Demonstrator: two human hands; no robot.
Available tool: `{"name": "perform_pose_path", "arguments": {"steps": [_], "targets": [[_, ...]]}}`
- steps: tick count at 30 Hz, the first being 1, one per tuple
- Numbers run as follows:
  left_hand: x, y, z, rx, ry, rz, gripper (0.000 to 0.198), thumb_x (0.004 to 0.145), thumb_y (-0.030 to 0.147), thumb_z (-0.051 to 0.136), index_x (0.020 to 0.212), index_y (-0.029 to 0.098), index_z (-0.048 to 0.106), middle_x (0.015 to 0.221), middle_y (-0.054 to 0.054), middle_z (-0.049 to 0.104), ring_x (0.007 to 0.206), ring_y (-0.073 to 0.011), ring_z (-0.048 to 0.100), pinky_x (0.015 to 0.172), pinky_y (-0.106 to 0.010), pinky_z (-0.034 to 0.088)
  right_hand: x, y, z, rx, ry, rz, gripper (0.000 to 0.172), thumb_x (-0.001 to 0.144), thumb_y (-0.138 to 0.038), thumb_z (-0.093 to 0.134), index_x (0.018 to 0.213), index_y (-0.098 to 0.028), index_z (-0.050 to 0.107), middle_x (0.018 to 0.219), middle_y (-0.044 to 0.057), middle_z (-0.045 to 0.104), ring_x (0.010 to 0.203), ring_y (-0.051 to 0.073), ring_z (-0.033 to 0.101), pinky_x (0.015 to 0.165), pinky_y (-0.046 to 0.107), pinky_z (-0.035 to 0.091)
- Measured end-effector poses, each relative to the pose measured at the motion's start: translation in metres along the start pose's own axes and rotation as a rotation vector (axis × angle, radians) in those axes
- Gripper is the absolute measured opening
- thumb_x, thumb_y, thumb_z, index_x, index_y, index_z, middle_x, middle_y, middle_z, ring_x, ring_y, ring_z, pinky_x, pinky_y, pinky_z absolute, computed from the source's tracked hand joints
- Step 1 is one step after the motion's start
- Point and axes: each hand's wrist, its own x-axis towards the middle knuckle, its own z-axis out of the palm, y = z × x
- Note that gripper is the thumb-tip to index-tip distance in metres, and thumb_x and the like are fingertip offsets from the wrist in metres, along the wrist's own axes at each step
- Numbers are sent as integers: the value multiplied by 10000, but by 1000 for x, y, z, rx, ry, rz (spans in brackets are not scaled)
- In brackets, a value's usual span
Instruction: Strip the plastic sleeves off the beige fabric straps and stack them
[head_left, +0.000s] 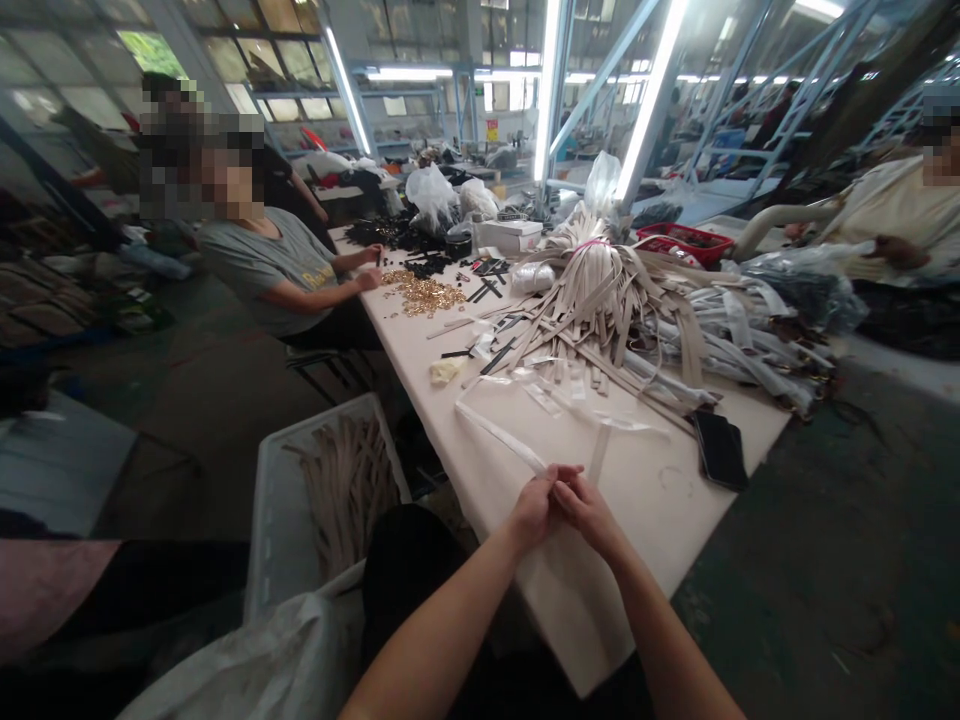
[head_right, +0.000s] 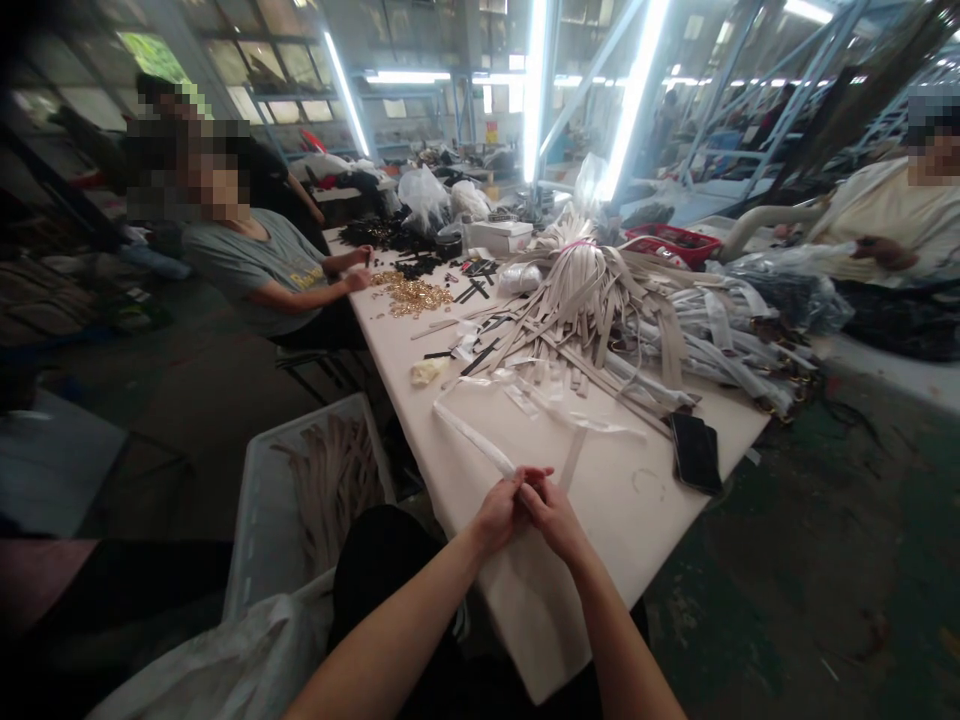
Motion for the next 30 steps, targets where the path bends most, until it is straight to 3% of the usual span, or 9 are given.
{"name": "perform_pose_path", "arguments": {"steps": [3,6,10,12,15,22,30], "targets": [[5,10,-3,-53,1,67,383,904,434,601,1122,121,644,1190,-186,668,949,-241,676,774,-320,526,-2,1,-3,31,-37,-4,428,914,-563,512,832,-164,643,538,-28,487,466,118,428,452,228,343],[21,42,-21,-179,109,144,292,916,365,590,1082,125,611,1165,-185,675,957,-263,684,853,-401,518,-5,3,-12,-25,9,-13,401,893,-535,548,781,-166,657,526,-27,469,480,119,416,466,229,333],[51,107,-67,-299,436,255,133,961,253,497,1006,153,573,1025,-136,704,866,-228,698,846,-420,526,-11,5,-26,-50,62,-2,388,873,-502,552,710,-161,637,505,-19,470,479,118,407,473,231,328],[62,136,-92,-272,579,266,143,984,244,452,962,154,561,959,-129,702,810,-209,695,809,-406,534,-13,4,-31,-33,70,-2,375,867,-489,556,699,-161,627,501,-16,470,476,119,402,473,235,325],[72,167,-122,-227,658,280,195,1005,285,417,931,155,541,911,-126,698,767,-198,686,769,-389,540,-15,2,-39,15,73,2,359,867,-476,557,698,-165,618,508,-13,475,475,121,400,474,243,318],[77,202,-169,-79,792,264,187,1007,255,403,906,155,523,794,-85,681,698,-156,668,685,-297,537,-15,3,-58,101,98,26,331,851,-455,594,667,-180,582,515,-13,468,477,123,390,468,251,292],[68,221,-196,251,925,256,98,897,189,527,932,123,591,776,-76,683,600,-134,652,565,-238,522,-15,15,-85,79,69,62,347,857,-448,605,656,-167,582,529,-18,462,496,111,377,479,236,272]]}}
